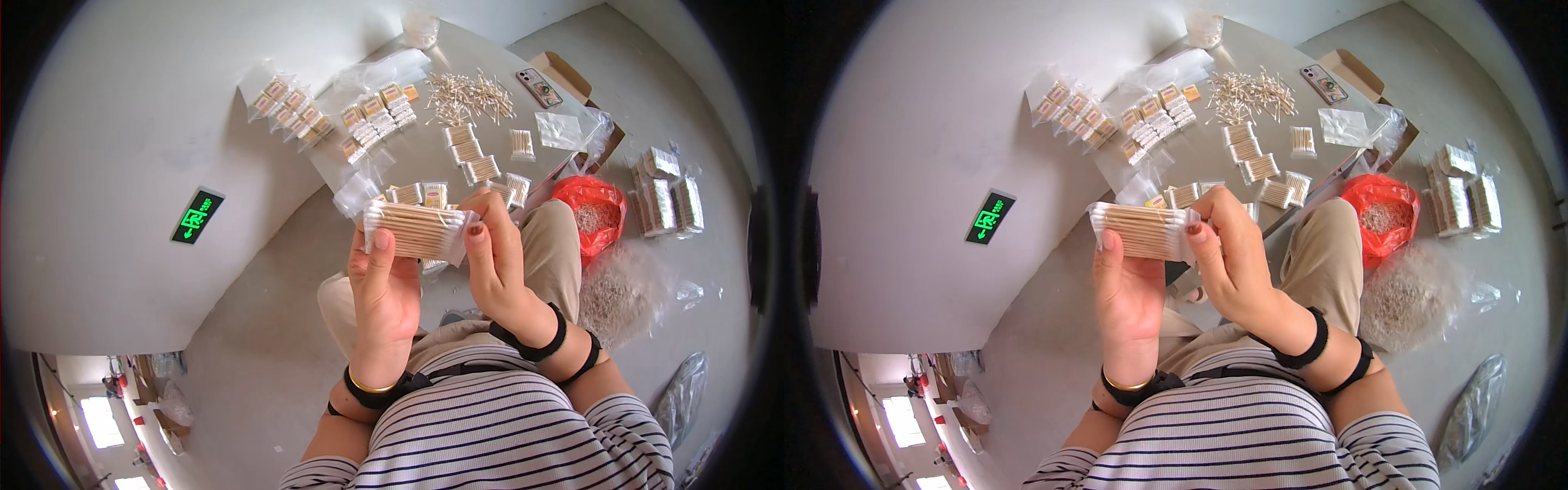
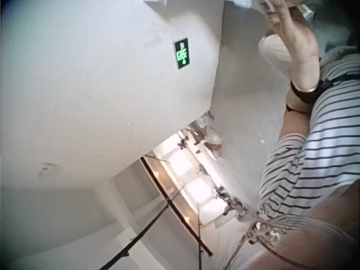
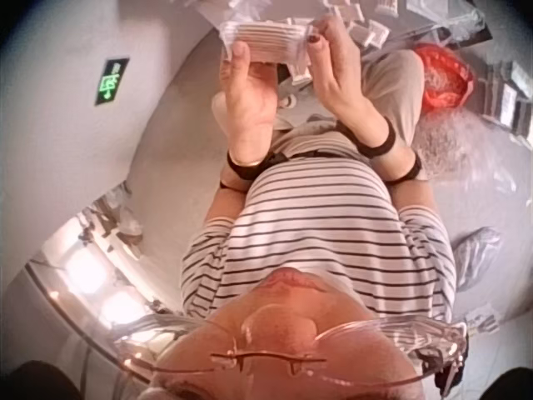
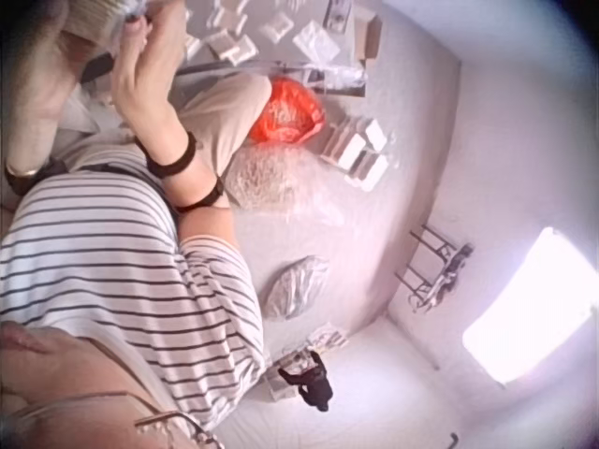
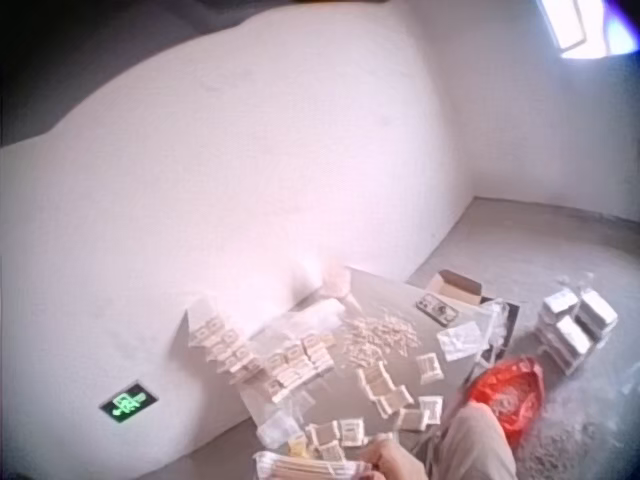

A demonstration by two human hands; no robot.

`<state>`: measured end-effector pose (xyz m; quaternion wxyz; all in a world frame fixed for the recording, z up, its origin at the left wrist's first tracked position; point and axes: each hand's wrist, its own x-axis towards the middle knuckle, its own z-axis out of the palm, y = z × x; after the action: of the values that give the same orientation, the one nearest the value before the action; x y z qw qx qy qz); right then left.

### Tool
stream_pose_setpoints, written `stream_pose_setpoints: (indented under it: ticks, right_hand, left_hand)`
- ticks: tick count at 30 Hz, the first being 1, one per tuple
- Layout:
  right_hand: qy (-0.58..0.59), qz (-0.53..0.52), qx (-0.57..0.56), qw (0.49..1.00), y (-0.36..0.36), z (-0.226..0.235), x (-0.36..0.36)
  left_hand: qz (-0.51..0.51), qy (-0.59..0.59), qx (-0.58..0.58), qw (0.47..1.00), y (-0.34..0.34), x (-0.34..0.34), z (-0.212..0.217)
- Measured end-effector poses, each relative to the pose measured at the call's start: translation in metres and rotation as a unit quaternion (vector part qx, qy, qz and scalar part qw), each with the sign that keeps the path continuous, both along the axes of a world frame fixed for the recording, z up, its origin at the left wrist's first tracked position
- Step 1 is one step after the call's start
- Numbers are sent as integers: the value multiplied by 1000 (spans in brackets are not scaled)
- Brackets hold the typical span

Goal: The person sits on the floor and packs cotton swabs into small plastic bags. They pick up swabs, place them into bags, and seal them by hand, repeating the process for multiple units.

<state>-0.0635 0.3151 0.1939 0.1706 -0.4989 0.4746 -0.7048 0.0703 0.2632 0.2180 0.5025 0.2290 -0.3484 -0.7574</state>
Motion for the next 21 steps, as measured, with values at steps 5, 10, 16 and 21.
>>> stream_pose_setpoints:
  ticks: [5,10,16,21]
  right_hand:
    - [8,-56,-34,998,-15,11,0]
    - [48,-67,-19,996,-22,18,4]
    - [5,-37,24,999,-25,18,6]
    - [86,-33,35,995,-29,10,-5]
  left_hand:
    - [5,3,3,1000,4,-4,4]
    - [23,-6,-15,1000,0,-3,-1]
    - [29,-40,-33,998,0,-4,-3]
    - [-9,-72,-45,996,-20,6,0]
